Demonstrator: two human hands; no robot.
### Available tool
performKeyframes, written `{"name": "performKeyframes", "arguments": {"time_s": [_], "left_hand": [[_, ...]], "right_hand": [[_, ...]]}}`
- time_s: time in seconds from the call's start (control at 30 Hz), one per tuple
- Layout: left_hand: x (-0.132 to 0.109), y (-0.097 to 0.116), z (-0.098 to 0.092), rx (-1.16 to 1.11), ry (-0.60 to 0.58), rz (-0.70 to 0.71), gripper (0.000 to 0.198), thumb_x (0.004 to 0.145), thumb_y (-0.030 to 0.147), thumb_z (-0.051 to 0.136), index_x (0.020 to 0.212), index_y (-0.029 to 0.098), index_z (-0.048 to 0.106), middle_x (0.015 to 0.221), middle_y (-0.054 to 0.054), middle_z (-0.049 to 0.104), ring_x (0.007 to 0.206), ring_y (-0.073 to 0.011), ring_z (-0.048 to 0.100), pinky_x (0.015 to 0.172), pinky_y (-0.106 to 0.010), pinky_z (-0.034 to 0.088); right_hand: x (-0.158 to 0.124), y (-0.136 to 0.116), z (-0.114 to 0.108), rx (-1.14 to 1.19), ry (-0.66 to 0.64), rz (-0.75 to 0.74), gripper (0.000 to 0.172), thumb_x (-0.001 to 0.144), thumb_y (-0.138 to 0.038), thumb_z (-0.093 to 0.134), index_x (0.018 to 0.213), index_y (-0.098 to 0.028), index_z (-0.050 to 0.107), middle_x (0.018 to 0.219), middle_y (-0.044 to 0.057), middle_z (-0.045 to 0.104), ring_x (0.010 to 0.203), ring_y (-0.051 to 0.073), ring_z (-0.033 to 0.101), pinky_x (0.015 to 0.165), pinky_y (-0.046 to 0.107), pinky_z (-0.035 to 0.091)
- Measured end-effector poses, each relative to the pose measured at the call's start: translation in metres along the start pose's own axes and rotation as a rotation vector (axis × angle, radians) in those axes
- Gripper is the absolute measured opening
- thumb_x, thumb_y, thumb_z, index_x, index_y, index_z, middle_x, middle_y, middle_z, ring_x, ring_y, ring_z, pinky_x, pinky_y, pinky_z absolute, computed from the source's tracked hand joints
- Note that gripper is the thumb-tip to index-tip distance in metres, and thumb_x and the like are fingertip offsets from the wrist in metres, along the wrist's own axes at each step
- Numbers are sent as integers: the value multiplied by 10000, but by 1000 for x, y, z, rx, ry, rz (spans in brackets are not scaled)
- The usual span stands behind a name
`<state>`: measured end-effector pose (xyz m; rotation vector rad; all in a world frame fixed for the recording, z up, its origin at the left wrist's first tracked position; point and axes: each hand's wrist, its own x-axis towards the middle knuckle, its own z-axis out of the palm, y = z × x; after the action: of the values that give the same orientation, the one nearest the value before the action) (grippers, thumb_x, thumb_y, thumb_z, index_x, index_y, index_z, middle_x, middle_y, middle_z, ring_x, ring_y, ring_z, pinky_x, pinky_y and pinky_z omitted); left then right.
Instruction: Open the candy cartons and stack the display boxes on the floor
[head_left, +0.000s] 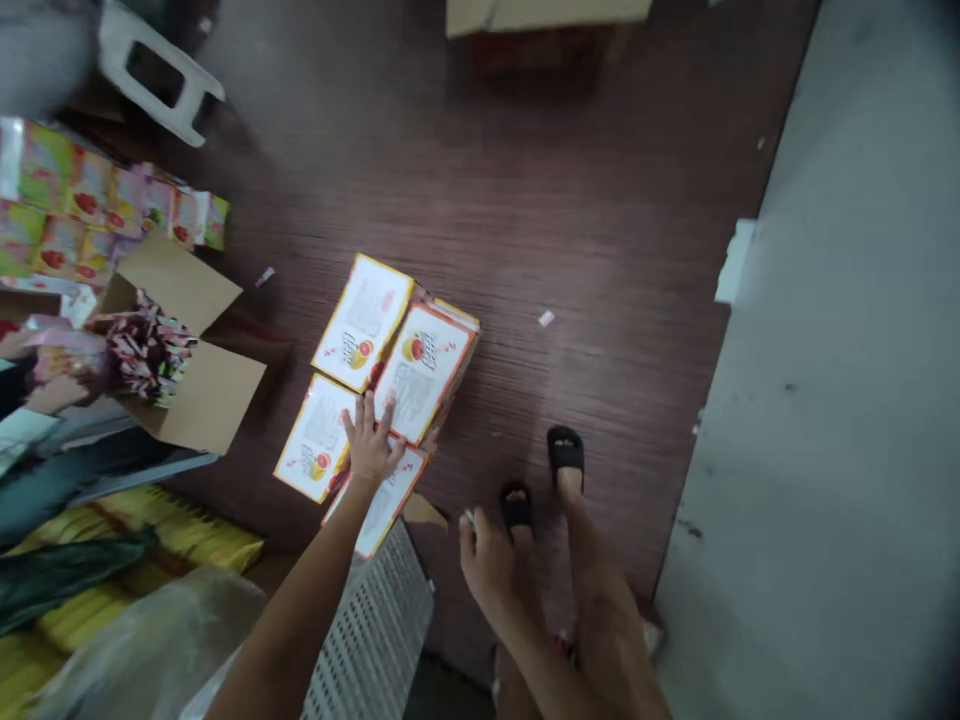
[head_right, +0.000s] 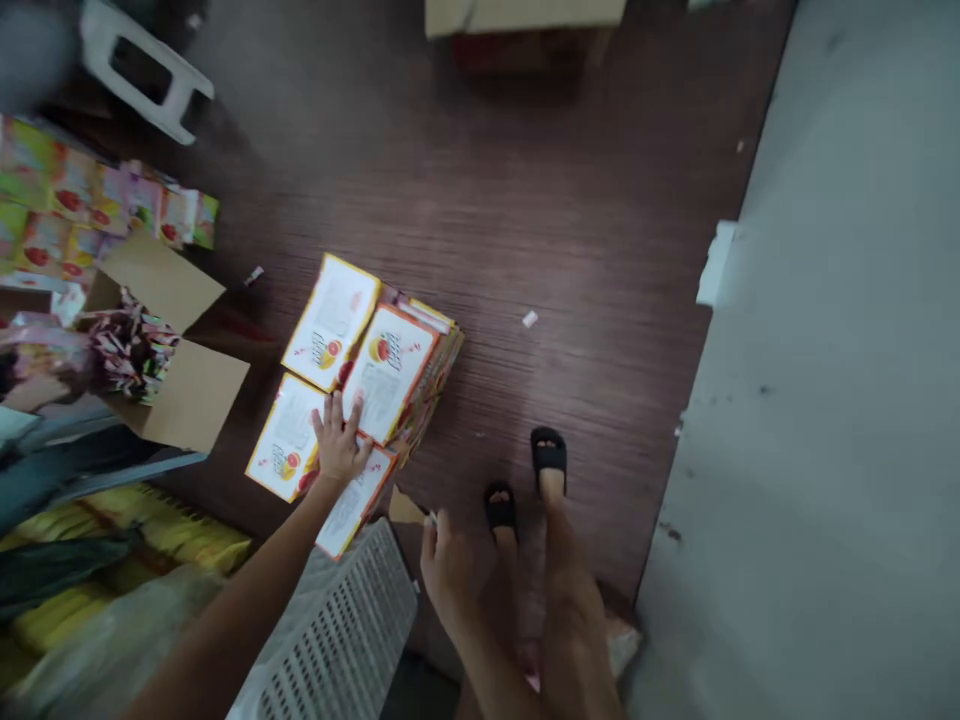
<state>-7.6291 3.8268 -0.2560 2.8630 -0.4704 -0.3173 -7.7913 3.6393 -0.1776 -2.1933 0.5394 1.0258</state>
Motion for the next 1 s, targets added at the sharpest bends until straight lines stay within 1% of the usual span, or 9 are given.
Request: {"name": "performKeyframes", "arguments": {"time_s": [0.07,0.17,0.27,0.33,0.4,0.57,0.73,0.87,1.0], "left_hand": [[0,-2,-5,-8,-10,-6,685,869,508,454,1456,161,387,1586,-207,162,1483,-344,64,1150,-612,47],[-6,-6,-15,-55,1,-31,689,846,523,505,1445,195,411,1581,-187,199,1477,-337,116,1167,-591,66],[-21,-11,-23,-75,168,-331,752,860,501,510,1484,129,318,1569,-213,208,1477,-343,101,1178,-582,90],[-35,-15,-26,-66,303,-641,759,901,443,460,1517,100,179,1570,-223,190,1479,-351,59,1167,-614,109],[-48,-21,-26,-90,337,-795,729,921,403,429,1526,136,122,1571,-200,203,1476,-356,72,1152,-632,150],[-66,-40,-23,-156,288,-810,676,914,357,448,1518,236,169,1566,-132,266,1465,-339,169,1138,-605,250],[-73,-51,-18,-173,305,-844,718,886,366,485,1518,257,163,1559,-104,288,1456,-328,212,1153,-588,260],[-78,-60,-14,-142,316,-869,735,875,364,498,1522,248,169,1554,-95,306,1453,-304,235,1166,-539,276],[-72,-74,-15,-122,319,-932,727,880,342,502,1523,225,184,1558,-104,302,1458,-300,224,1167,-520,253]], "right_hand": [[38,-31,-57,-32,223,-179,498,997,-328,153,1142,-230,619,1088,109,663,1017,210,613,882,348,473],[116,-114,-112,-186,315,-560,416,998,-252,223,1157,-179,600,1128,116,632,1062,206,557,922,348,420],[184,-191,-118,-402,272,-864,378,976,-165,285,1209,-151,582,1290,116,578,1237,218,457,1025,372,347],[215,-215,-106,-523,242,-956,396,952,-108,307,1241,-149,575,1389,92,520,1343,221,363,1097,394,275],[233,-220,-91,-600,250,-962,421,923,-60,320,1234,-156,588,1417,64,503,1373,227,334,1118,406,244],[240,-208,-74,-681,347,-948,435,899,-45,313,1183,-161,622,1409,58,515,1378,212,350,1105,381,260],[241,-213,-67,-728,413,-955,435,920,-96,274,1194,-179,601,1396,52,528,1366,195,375,1084,376,297],[256,-226,-58,-728,460,-933,432,936,-138,250,1231,-176,563,1382,79,537,1352,204,390,1055,394,317],[286,-255,-52,-688,514,-957,416,936,-156,268,1261,-143,527,1365,101,549,1337,222,401,1027,411,327]]}}
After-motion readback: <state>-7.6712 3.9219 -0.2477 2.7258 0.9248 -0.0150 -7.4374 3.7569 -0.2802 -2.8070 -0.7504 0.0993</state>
